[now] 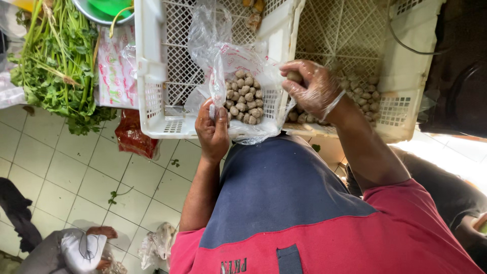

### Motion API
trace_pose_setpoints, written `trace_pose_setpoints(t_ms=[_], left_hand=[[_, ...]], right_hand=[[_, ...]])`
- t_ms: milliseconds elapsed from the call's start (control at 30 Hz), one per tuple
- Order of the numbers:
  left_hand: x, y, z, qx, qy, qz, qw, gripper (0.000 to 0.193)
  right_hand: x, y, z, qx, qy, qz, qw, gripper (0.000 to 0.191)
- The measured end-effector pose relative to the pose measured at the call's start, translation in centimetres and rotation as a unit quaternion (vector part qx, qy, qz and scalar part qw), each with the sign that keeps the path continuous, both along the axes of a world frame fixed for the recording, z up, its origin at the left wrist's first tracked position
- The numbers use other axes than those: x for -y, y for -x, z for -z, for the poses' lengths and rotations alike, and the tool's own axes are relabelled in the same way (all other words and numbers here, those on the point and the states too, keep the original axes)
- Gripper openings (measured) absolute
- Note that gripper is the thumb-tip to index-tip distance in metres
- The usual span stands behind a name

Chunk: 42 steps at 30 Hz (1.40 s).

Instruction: The person holds a plastic bag inside a white basket and picks round meatballs one at a time from an adjacent crate, placing them into the bag. They briefly carry a filled bag across the room, then return and continue filling another bag with meatballs.

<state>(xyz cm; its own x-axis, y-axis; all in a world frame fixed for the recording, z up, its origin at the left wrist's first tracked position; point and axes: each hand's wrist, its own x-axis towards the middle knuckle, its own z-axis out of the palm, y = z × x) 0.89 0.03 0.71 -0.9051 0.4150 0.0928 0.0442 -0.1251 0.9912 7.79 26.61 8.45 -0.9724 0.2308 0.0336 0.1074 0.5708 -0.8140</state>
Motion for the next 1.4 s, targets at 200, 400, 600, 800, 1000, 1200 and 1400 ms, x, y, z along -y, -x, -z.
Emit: trace_pose_setpoints(t_ms=[200,400,600,800,1000,1200,1400], left_hand=[[0.0,-0.3,0.5,0.01,0.001,-0.007,1.0,0.027],[0.0,-0.4,0.6,0.002,-0.006,-0.015,1.0,0.027],[0.0,-0.4,0.5,0.007,0.009,-0.021,1.0,0.027],[-0.4,-0.4,0.0,0.006,0.022,-0.036,0.999,0.027],[-0.3,-0.4,0.2,0.013,0.028,-0.056,0.998,0.027],[-0.2,-0.2,0.9,0.006,0.023,-0.076,0.997,0.029],[-0.2,-0.4,0.3,0.018,0.022,-0.087,0.996,0.026]], right_hand=[[0.1,0.4,0.6,-0.002,0.008,-0.167,0.986,0.041],[-6.2,-0.7,2.8,0.101,-0.023,0.052,0.993,0.028],[-6.3,-2.8,12.4,0.29,-0.227,-0.154,0.917,0.04],[-5.6,-2.7,15.7,0.401,-0.219,-0.179,0.871,0.063],[-6.0,-1.8,13.9,0.438,-0.205,-0.164,0.86,0.058],[-6.0,-1.9,15.0,0.41,-0.185,-0.176,0.876,0.056],[-7.7,-1.8,14.3,0.427,-0.11,-0.088,0.893,0.046]])
